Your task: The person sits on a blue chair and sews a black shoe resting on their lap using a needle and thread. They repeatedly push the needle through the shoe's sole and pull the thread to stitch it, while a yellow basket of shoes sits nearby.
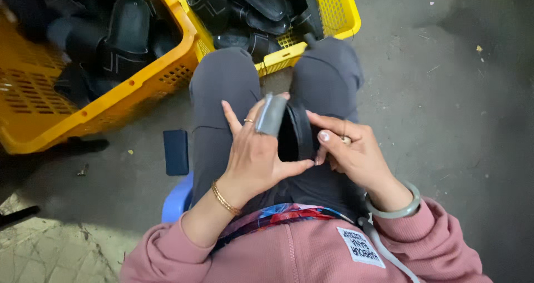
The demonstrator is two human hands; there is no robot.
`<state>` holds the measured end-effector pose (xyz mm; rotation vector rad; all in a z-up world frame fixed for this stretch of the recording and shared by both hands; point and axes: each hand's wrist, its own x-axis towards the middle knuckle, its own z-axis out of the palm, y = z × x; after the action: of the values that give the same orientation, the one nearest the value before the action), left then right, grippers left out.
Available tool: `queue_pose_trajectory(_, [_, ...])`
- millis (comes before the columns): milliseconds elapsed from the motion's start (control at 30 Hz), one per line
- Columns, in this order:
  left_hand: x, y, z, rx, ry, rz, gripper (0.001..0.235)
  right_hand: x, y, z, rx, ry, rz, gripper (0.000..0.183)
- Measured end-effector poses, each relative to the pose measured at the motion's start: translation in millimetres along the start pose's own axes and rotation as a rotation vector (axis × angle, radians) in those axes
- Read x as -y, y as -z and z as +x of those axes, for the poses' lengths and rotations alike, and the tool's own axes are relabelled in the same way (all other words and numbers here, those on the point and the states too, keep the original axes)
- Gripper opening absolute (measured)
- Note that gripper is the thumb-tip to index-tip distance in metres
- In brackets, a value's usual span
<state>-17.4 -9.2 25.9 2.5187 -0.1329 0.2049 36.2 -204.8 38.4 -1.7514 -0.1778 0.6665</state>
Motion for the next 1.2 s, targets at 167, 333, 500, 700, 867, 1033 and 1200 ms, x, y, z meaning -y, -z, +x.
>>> queue_pose_trajectory(167, [5,-16,-9,-0.018,-0.1,0.047,0.111,-7,17,-13,0.038,-0.055,-0.004,0.044])
queue_pose_trajectory(333, [10,-8,-24,-0.03,-0.102,0.059,0.104,2,31,-38,0.107,-0.193,-0.19,0.026])
queue_pose_trajectory(500, [-12,1,-27,0.155,0.222,-0.348,0.086,33,-4,-54,0.39,0.308,-0.315,0.012])
queue_pose_trajectory(700, [47,46,-51,0.282,-0.217,-0.455,0.031,34,37,-41,0.077,0.073,-0.779,0.025])
queue_pose_trajectory(867, [196,88,-109,0.408,0.495,0.294,0.023,50,57,-46,0.128,0.088,-1.162,0.04])
queue_pose_trajectory(1033, [221,100,-119,0.156,0.605,0.937,0.025,49,40,-44,0.231,0.265,-1.623,0.06])
queue_pose_trajectory(1200, [57,71,-29,-0.211,0.046,-0.146,0.037,47,38,-39,0.226,0.357,-1.557,0.058])
